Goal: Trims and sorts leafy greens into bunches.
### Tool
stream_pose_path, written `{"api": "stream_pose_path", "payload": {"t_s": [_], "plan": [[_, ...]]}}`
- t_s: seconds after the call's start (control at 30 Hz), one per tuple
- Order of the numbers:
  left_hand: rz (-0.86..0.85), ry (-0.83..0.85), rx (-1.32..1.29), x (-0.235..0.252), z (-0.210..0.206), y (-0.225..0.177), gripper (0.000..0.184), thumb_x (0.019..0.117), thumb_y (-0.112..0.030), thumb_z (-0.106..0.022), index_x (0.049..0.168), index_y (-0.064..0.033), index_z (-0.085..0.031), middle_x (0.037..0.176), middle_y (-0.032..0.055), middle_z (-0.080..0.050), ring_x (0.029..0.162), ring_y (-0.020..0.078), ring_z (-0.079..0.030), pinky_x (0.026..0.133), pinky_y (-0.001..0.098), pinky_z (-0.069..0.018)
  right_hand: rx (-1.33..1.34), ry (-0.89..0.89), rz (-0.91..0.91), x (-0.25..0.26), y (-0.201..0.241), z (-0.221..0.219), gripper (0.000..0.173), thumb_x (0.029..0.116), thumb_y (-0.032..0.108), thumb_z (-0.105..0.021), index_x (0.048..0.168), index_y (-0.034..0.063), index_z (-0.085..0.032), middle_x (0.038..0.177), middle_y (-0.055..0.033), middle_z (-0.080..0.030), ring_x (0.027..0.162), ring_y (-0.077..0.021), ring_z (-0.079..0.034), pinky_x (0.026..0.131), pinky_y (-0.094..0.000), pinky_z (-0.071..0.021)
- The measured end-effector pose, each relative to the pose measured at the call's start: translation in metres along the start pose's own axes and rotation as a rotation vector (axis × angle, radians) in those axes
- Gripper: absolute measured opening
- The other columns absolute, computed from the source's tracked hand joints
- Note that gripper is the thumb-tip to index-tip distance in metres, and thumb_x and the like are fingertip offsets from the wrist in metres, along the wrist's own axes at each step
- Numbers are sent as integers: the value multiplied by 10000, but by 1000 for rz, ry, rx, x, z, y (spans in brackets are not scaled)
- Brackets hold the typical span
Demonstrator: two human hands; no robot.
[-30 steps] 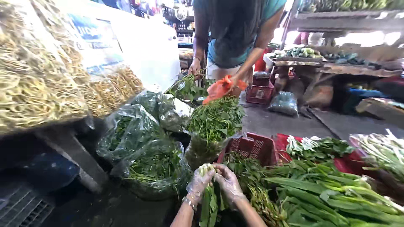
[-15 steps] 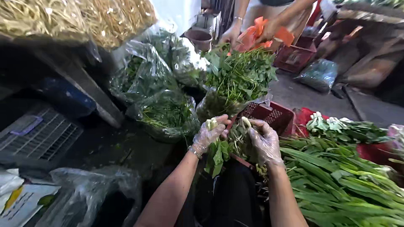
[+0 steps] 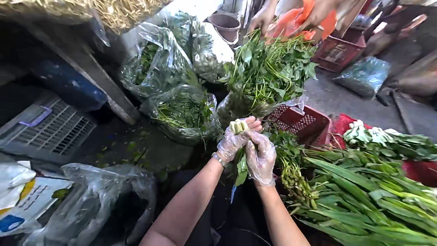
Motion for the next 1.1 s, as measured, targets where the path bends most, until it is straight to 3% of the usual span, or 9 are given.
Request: {"api": "stream_pose_path", "payload": {"t_s": [0.1, 0.23, 0.37, 0.5, 0.57, 0.67, 0.77, 0.9, 1.1], "plan": [[47, -21, 30, 1, 4, 3, 404, 982, -247, -606, 1283, 21, -623, 1192, 118, -725, 1101, 175, -692, 992, 340, -542, -15, 55, -14, 0, -3, -5, 211, 943, 99, -592, 965, -55, -734, 979, -169, -741, 998, -167, -706, 932, -284, -558], [162, -92, 61, 2, 11, 12, 349, 1023, -240, -511, 1233, -12, -673, 1164, 102, -725, 1095, 165, -670, 968, 348, -532, -2, 117, -224, 0, -22, -9, 253, 908, 124, -643, 1066, -53, -730, 1031, -161, -736, 1003, -176, -701, 918, -322, -568], [233, -226, -11, -2, 14, 13, 275, 1046, -162, -459, 1169, -2, -646, 1076, 100, -731, 1009, 147, -685, 895, 309, -550, -9, 97, -318, 0, -33, -12, 244, 893, 127, -656, 1051, -42, -734, 984, -144, -745, 933, -177, -717, 868, -342, -584], [168, -295, -55, 3, 19, -2, 279, 1043, -145, -420, 1137, 20, -624, 1029, 115, -746, 983, 163, -714, 889, 320, -575, 159, 215, -358, 9, -35, -15, 317, 959, 135, -591, 1179, -56, -713, 1131, -162, -735, 1076, -172, -693, 972, -331, -548], [129, -324, -78, 4, 21, -11, 244, 1045, -140, -410, 1106, -3, -603, 972, 79, -731, 938, 139, -707, 870, 301, -583, 214, 179, -392, 13, -41, -5, 342, 972, 118, -550, 1226, -74, -674, 1196, -169, -717, 1141, -175, -675, 1008, -338, -542], [78, -322, -131, 6, 27, -18, 259, 1070, -149, -366, 1059, -18, -588, 896, 77, -761, 886, 178, -749, 868, 335, -610, 203, 1, -529, 10, -62, 21, 333, 989, 74, -483, 1228, -119, -612, 1165, -161, -686, 1047, -112, -667, 937, -285, -556], [51, -328, -93, 7, 35, -21, 280, 1058, -153, -375, 979, -42, -619, 837, 50, -748, 844, 159, -738, 846, 322, -604, 141, -157, -659, -7, -89, 37, 304, 1011, 57, -454, 1223, -127, -572, 1039, -92, -677, 876, -24, -648, 808, -212, -558], [69, -352, -56, 8, 33, -20, 175, 1048, -133, -443, 991, -51, -587, 757, 8, -701, 739, 118, -704, 774, 287, -607, 65, -129, -785, -32, -108, 32, 300, 1013, 40, -464, 1243, -104, -593, 1034, -136, -674, 843, -90, -648, 771, -268, -565], [139, -356, -10, 8, 27, -16, 120, 958, -43, -564, 1077, -31, -561, 795, -12, -662, 740, 85, -668, 754, 254, -591, -29, 8, -554, -25, -92, 20, 297, 953, 19, -523, 1179, -116, -660, 1084, -207, -704, 937, -134, -676, 847, -267, -550]]}}
Point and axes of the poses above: each hand's wrist, its own x-axis towards the middle knuckle, its own z-axis out of the back of the hand, y = z × x, the point moved 9 cm from there along x, towards the middle knuckle
